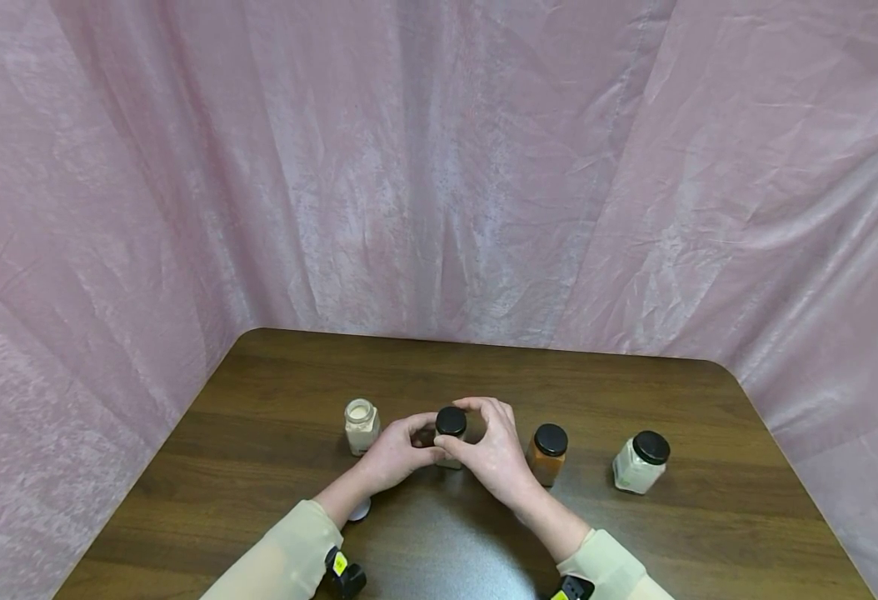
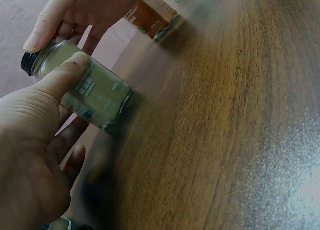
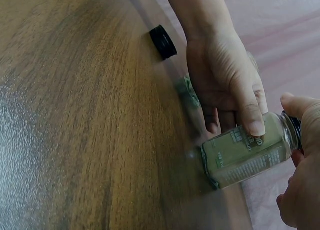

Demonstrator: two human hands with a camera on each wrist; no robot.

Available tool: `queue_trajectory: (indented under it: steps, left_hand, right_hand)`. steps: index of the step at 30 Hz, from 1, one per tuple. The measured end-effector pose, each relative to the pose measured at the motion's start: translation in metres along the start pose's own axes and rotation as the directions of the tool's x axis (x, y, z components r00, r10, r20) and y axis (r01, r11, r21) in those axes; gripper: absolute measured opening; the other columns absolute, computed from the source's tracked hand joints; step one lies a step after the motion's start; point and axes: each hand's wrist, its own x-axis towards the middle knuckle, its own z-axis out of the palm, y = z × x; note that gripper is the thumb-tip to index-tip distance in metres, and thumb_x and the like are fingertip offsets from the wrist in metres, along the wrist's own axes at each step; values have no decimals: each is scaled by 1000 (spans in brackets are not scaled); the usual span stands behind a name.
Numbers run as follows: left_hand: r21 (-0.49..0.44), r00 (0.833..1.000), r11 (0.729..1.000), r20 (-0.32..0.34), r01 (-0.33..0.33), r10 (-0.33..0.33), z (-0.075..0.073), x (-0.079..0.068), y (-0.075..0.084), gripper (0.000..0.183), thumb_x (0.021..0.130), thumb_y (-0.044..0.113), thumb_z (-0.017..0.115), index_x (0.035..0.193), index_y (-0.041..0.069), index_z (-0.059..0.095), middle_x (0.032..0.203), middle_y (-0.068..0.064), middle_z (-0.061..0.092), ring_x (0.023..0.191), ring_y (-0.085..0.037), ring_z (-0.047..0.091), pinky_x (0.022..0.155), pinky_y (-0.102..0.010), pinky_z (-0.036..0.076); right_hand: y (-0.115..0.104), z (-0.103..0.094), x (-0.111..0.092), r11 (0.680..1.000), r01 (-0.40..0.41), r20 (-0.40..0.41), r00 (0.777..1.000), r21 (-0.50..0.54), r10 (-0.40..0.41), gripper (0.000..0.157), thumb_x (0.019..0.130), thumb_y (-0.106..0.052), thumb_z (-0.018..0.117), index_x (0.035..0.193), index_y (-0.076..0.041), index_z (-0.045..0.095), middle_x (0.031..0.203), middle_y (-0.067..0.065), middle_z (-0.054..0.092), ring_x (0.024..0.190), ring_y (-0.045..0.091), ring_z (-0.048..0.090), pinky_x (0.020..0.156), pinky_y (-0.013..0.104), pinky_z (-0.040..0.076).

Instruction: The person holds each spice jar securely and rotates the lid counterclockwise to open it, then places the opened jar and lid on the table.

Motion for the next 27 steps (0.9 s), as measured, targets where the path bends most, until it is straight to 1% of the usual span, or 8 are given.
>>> queue_trajectory:
  steps: [7,10,15,19,24,27]
  left_hand:
    - [-7,1000,1000,-3,-3,3,0,0,-1,50,91,22,81,137,16,64,124,2,70,111,-15,65,86,-29,54]
    - [-6,1000,1000,-6,-2,1,0,1,-2,50,91,23,81,137,15,64,123,1,70,110,-16,66,86,-28,54]
    - [2,1000,1000,-11,4,-4,0,1,-2,51,90,25,81,137,16,64,124,2,70,111,-16,65,87,-29,54]
    - [1,1000,1000,-13,-1,1,0,1,-2,49,90,24,81,136,17,64,123,3,70,114,-17,65,89,-31,53]
    - [-10,1000,1000,-14,-5,5,1,0,-3,48,91,22,80,136,16,64,122,1,70,113,-18,65,90,-33,53]
    - [-1,1000,1000,-15,-5,5,0,1,-3,48,91,23,80,136,16,64,123,1,69,113,-17,65,90,-32,53]
  right_hand:
    - [-1,1,0,1000,2,-1,1000,10,-2,50,78,-38,90,119,-24,66,128,-5,59,130,19,39,105,51,33]
    - [-1,2,0,1000,-5,4,1000,17,5,48,78,-38,90,119,-24,67,128,-6,59,130,19,39,105,51,33]
    - [-2,1,0,1000,-7,14,1000,24,6,44,81,-36,88,119,-27,67,127,-8,58,130,17,39,105,51,33]
    - [-2,1,-1,1000,-7,23,1000,24,7,44,83,-34,86,122,-27,66,128,-10,58,130,15,38,106,51,33]
    - [-1,2,-1,1000,8,38,999,15,-8,47,86,-33,83,128,-21,67,130,-10,58,131,15,37,106,54,34]
    - [-1,2,0,1000,14,49,999,13,-15,47,87,-30,82,130,-24,66,132,-10,57,132,15,37,106,54,34]
